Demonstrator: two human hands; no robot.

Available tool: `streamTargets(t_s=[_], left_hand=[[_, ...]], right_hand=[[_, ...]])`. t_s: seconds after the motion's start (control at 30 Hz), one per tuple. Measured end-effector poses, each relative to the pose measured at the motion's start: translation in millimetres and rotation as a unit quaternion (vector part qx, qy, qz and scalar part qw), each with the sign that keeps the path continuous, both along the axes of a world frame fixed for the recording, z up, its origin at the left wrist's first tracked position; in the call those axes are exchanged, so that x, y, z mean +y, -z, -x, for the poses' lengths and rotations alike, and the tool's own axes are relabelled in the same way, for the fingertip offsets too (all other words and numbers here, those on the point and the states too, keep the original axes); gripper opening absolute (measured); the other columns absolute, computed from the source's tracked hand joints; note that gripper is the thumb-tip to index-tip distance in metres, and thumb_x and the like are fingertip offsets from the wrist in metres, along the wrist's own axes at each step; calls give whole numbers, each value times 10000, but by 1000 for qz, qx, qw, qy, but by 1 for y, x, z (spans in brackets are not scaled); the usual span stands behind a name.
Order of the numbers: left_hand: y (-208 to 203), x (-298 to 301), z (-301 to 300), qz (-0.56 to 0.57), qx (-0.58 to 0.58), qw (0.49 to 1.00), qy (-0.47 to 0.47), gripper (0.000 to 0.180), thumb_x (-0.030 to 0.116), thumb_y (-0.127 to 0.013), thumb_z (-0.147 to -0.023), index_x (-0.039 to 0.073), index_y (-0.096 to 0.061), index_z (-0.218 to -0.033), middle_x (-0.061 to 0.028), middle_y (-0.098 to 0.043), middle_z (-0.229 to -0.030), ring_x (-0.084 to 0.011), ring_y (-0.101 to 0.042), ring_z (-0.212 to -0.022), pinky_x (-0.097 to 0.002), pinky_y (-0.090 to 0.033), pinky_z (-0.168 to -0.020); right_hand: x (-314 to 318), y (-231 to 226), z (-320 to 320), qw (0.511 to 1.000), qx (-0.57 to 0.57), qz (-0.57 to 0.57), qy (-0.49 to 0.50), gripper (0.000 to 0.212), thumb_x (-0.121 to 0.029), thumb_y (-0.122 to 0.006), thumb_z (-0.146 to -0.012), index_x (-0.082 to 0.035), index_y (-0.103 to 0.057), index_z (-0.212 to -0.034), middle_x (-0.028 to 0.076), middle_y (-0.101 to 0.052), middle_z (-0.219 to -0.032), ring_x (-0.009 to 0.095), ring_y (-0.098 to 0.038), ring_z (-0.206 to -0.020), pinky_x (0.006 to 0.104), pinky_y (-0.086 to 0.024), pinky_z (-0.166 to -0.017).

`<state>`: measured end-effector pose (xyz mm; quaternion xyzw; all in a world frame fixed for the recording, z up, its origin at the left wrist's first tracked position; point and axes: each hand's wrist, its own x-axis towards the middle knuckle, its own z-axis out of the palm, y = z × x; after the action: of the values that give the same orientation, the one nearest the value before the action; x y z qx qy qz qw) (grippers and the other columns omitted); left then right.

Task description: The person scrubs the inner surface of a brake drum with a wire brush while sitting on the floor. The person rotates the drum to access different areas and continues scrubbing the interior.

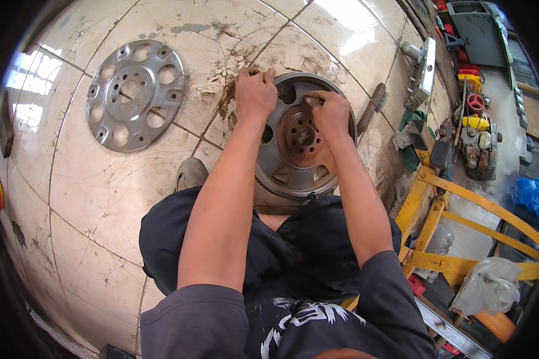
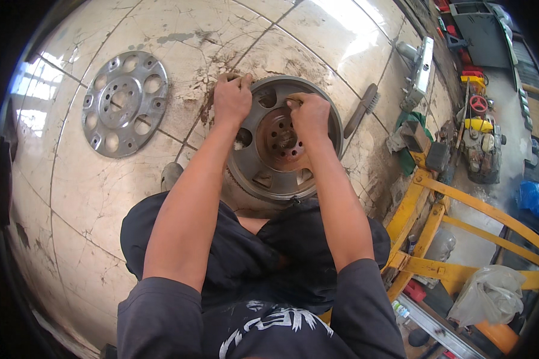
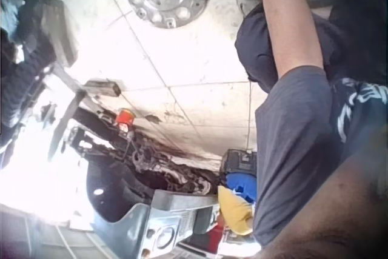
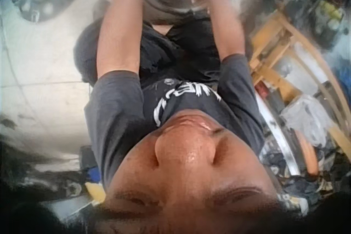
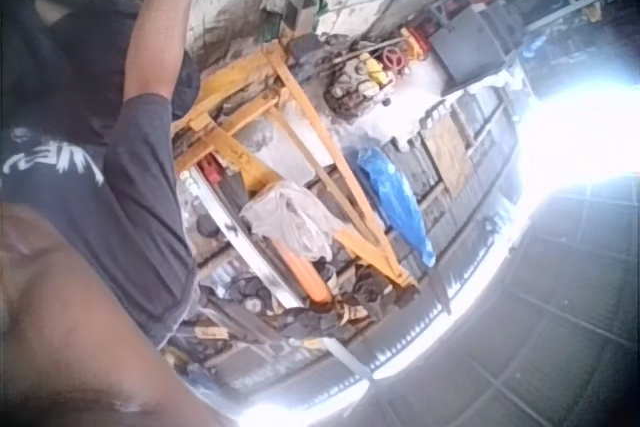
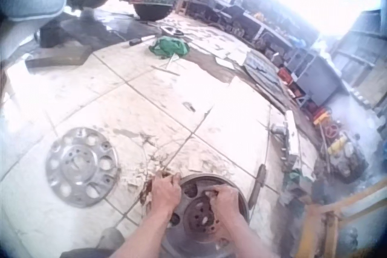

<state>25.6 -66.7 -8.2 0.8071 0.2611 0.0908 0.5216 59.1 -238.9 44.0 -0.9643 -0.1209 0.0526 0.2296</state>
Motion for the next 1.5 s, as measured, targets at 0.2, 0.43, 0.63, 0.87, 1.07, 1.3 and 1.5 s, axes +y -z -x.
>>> streamTargets(t_s=[0.2, 0.43, 0.63, 0.87, 1.07, 1.3, 1.5], left_hand=[[0, 2, 1, -6, 10, 1000, -16, 449, 345, -555, -1050, -36, -791, -1020, -238, -630, -1242, -389, -582, -1186, -457, -456, -1057], [-1, 1, 0, -15, 14, 1000, -4, 469, 369, -536, -1061, -27, -787, -1047, -237, -628, -1250, -389, -577, -1205, -465, -454, -1066], [-5, 1, 0, 11, 23, 1000, 0, 469, 370, -528, -1066, -17, -791, -1045, -240, -627, -1255, -389, -572, -1220, -469, -451, -1071], [-5, 1, -1, 10, 20, 1000, 3, 468, 373, -529, -1065, -14, -792, -1059, -253, -624, -1274, -407, -566, -1229, -468, -444, -1085], [3, 4, -1, -3, 11, 1000, -5, 469, 376, -529, -1063, -12, -792, -1055, -250, -637, -1240, -400, -559, -1235, -463, -434, -1093], [3, 3, -1, -4, 9, 1000, -1, 459, 364, -524, -1064, -5, -796, -1037, -242, -641, -1217, -393, -565, -1222, -457, -440, -1080], [3, 1, 0, -24, -4, 999, -25, 475, 365, -522, -1062, -23, -793, -1020, -246, -642, -1216, -403, -586, -1187, -469, -452, -1061]], right_hand=[[4, 3, 13, 996, -55, 52, -41, 165, -106, -750, -875, -56, -794, -1026, 186, -745, -961, 372, -723, -899, 437, -565, -842], [-23, 11, 6, 992, -120, 4, -42, 173, -88, -731, -894, -65, -786, -1056, 173, -746, -1030, 339, -728, -929, 427, -568, -856], [-11, 7, 9, 992, -108, -49, -36, 173, -41, -730, -860, -63, -786, -1023, 193, -736, -967, 391, -713, -917, 450, -567, -845], [-2, 19, 8, 992, -120, 2, -47, 163, -74, -749, -844, -67, -787, -1002, 172, -759, -952, 341, -740, -889, 419, -576, -836], [9, 14, 12, 994, -98, 7, -40, 150, -75, -739, -829, -90, -799, -966, 180, -761, -950, 353, -733, -894, 432, -575, -851], [7, 8, 9, 997, -68, 32, 3, 150, -112, -740, -856, -71, -798, -987, 180, -769, -960, 360, -739, -901, 427, -573, -880], [10, 7, 17, 996, -82, 24, -23, 190, -111, -792, -837, -84, -798, -1025, 161, -775, -951, 323, -755, -877, 376, -583, -829]])
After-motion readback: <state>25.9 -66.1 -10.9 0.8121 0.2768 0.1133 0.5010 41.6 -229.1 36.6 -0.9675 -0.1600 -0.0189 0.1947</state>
